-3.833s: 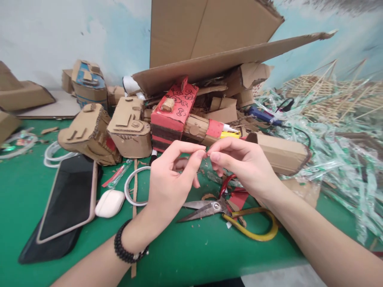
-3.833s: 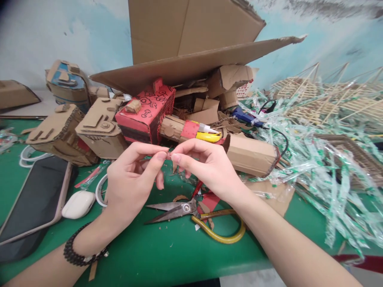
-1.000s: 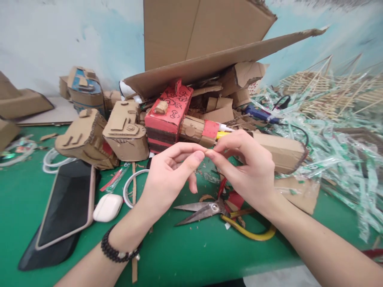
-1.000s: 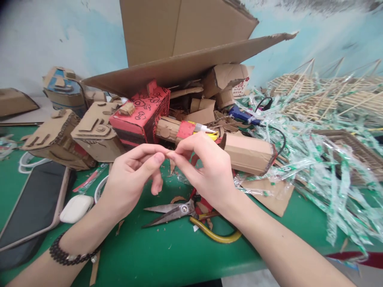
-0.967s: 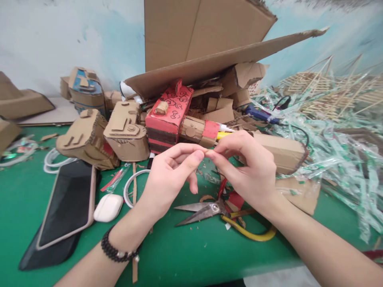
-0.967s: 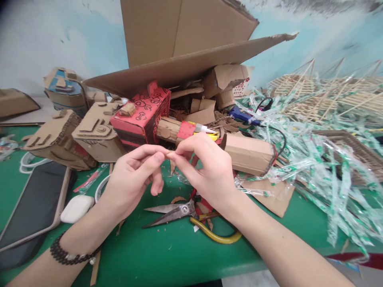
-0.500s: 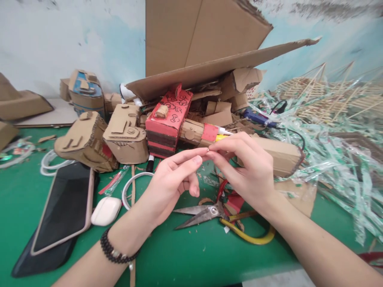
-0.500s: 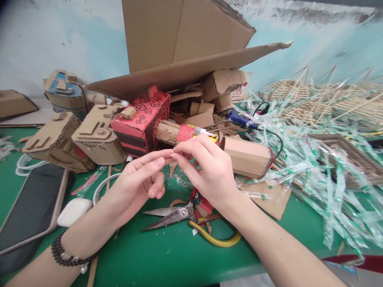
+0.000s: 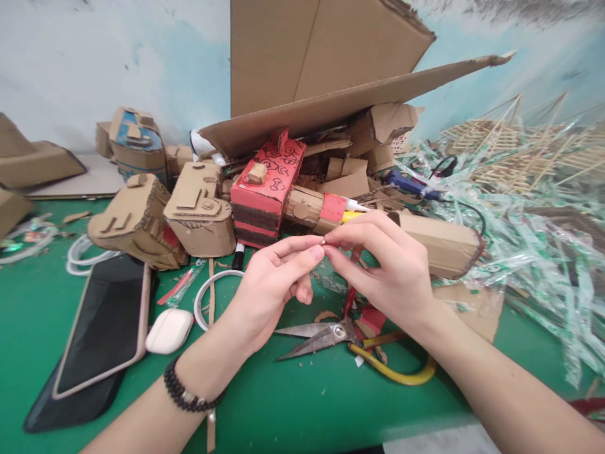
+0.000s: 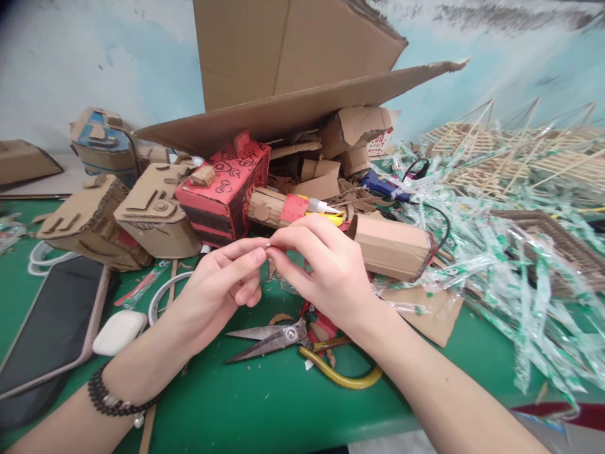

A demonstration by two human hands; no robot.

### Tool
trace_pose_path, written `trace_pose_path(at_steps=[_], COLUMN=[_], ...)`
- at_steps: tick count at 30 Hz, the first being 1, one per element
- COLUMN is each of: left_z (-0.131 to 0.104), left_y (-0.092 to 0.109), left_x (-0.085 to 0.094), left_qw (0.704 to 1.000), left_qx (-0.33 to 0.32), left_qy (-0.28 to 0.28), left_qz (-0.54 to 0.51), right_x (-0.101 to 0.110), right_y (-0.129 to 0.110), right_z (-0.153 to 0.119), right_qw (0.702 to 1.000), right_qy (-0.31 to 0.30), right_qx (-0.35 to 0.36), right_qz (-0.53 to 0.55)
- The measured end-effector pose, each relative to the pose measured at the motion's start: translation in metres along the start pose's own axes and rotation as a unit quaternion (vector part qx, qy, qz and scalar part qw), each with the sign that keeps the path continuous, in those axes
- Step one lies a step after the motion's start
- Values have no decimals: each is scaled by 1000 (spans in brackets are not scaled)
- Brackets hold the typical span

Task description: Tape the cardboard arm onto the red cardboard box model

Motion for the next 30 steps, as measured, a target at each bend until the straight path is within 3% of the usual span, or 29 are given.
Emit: trace_pose_path(at_steps=[7,11,16,19,23,26,30], left_z=[1,2,-4,-9,-9,-7,-6], left_y=[0,5,24,34,38,37,34], left_x=[-1,1,6,10,20,28,34], left_qw=[999,996,963,930,888,853,817], left_qx=[-11,-38,-196,-265,-270,-254,-273], left_qy=[22,32,65,66,5,-62,-83], left_qz=[29,68,172,246,373,451,501], right_x=[-1,0,6,7,3,-1,-2], right_y=[0,3,10,12,15,19,24], right_z=[-1,-1,0,0,-5,-11,-16], right_qw=[1000,997,979,978,988,975,949], right_qy=[-28,-57,-17,-10,-111,-218,-312], right_qx=[2,-41,-177,-196,-106,-32,-26], right_qz=[4,40,97,75,17,-18,-42])
Point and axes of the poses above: each hand's wrist, its own z-axis towards the middle knuckle, its own x-axis out of the back of the hand, y = z × x, the point moved 1 cm from there along z, towards the middle knuckle, and after that the axes turned 13 degrees about y, right-handed, at the moved point
